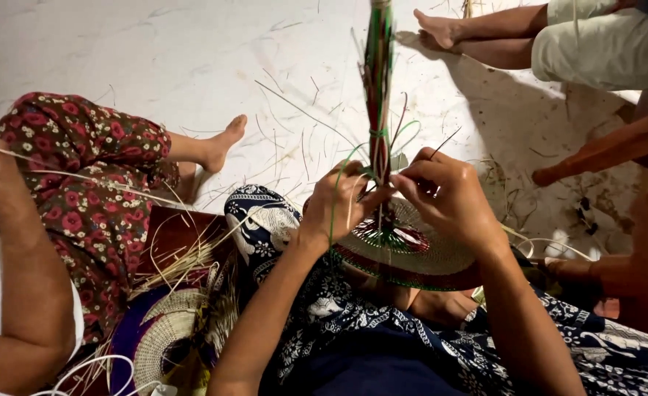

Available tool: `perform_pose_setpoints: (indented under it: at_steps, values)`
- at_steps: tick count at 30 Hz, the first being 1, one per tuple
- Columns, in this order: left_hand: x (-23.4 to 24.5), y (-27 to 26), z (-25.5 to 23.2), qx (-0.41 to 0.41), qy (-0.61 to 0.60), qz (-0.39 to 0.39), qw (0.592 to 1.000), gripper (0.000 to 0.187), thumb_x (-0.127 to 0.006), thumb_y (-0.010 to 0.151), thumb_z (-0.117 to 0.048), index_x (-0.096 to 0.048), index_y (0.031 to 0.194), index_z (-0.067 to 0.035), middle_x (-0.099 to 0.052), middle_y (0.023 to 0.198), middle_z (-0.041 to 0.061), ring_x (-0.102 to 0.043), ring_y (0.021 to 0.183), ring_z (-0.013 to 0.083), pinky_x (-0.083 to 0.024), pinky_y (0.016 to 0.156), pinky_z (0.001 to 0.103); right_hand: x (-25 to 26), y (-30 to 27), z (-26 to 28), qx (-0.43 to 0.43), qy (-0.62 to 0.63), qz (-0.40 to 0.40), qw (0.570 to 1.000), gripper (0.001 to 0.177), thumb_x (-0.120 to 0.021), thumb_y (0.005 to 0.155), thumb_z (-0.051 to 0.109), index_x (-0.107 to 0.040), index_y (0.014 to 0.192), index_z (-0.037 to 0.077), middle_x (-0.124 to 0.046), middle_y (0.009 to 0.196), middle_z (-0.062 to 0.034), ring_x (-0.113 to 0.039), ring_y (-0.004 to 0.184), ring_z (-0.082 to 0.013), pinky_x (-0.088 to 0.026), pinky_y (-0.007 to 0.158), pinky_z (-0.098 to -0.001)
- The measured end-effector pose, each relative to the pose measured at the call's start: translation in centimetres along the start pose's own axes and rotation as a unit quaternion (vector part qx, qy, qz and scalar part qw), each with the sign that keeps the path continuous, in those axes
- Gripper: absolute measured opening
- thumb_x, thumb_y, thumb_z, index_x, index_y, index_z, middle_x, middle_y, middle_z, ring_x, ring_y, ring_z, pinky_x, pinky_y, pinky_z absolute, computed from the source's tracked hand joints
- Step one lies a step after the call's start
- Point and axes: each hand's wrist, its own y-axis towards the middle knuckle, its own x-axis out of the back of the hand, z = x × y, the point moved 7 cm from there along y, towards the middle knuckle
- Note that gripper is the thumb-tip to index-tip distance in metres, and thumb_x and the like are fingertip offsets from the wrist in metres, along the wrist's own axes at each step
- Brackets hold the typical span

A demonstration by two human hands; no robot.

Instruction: A person is weaving a traditional fan using colored strands of material while sitting on the floor.

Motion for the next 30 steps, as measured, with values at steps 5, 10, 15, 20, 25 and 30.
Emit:
perform_pose_setpoints:
  at_steps: [5,10,15,20,25,30]
  values:
    - [-2.5,-2.6,4.8,0.067,0.029,-0.031,0.997,0.045,-0.060,0.100,-0.046,-0.067,0.080,-0.005,-0.067,0.078,0.015,-0.071,0.081,0.0337,-0.060,0.073,0.045,1.1,0.3,1.1,-0.005,0.071,-0.010,0.997,0.029,-0.066,0.102,0.018,-0.074,0.078,0.003,-0.063,0.069,-0.0101,-0.053,0.057,-0.0167,-0.043,0.052,-0.0305]
    - [0.1,-0.9,2.2,0.109,0.006,-0.003,0.994,0.052,-0.051,0.103,-0.050,-0.066,0.075,-0.009,-0.066,0.071,0.011,-0.068,0.071,0.0247,-0.058,0.069,0.036,-2.1,-2.1,5.6,0.053,0.094,0.127,0.986,0.013,-0.071,0.090,0.009,-0.075,0.082,-0.001,-0.068,0.070,-0.0202,-0.063,0.058,-0.0317,-0.051,0.054,-0.0393]
    - [-0.2,-2.0,3.1,0.129,0.027,0.031,0.991,0.061,-0.052,0.103,-0.053,-0.062,0.067,-0.005,-0.060,0.056,0.014,-0.063,0.056,0.0268,-0.054,0.060,0.037,-0.4,-2.2,9.7,0.153,0.196,0.183,0.951,0.016,-0.072,0.092,0.019,-0.080,0.099,0.006,-0.071,0.096,-0.0158,-0.071,0.077,-0.0268,-0.057,0.064,-0.0359]
    - [0.3,-2.9,2.2,0.093,0.080,-0.004,0.992,0.049,-0.064,0.100,-0.042,-0.064,0.066,-0.006,-0.064,0.057,0.013,-0.068,0.058,0.0250,-0.054,0.058,0.033,1.0,-1.6,3.5,0.071,-0.012,-0.035,0.997,0.017,-0.080,0.085,0.012,-0.076,0.101,0.009,-0.069,0.111,-0.0123,-0.062,0.059,-0.0236,-0.047,0.049,-0.0324]
    - [1.6,-2.4,0.0,0.087,0.053,-0.006,0.995,0.050,-0.060,0.102,-0.044,-0.068,0.073,-0.004,-0.070,0.067,0.017,-0.069,0.060,0.0248,-0.057,0.061,0.033,-3.0,-1.9,0.6,-0.024,-0.110,0.076,0.991,0.016,-0.080,0.084,0.018,-0.077,0.093,0.006,-0.072,0.088,-0.0115,-0.070,0.070,-0.0257,-0.056,0.058,-0.0352]
    - [1.0,-3.7,1.2,0.073,0.063,-0.006,0.995,0.046,-0.063,0.101,-0.041,-0.069,0.073,-0.004,-0.071,0.066,0.016,-0.070,0.058,0.0232,-0.056,0.059,0.031,-2.8,-1.7,-0.6,-0.042,-0.075,0.066,0.994,0.007,-0.073,0.087,0.014,-0.076,0.085,0.009,-0.072,0.077,-0.0074,-0.071,0.068,-0.0248,-0.054,0.059,-0.0388]
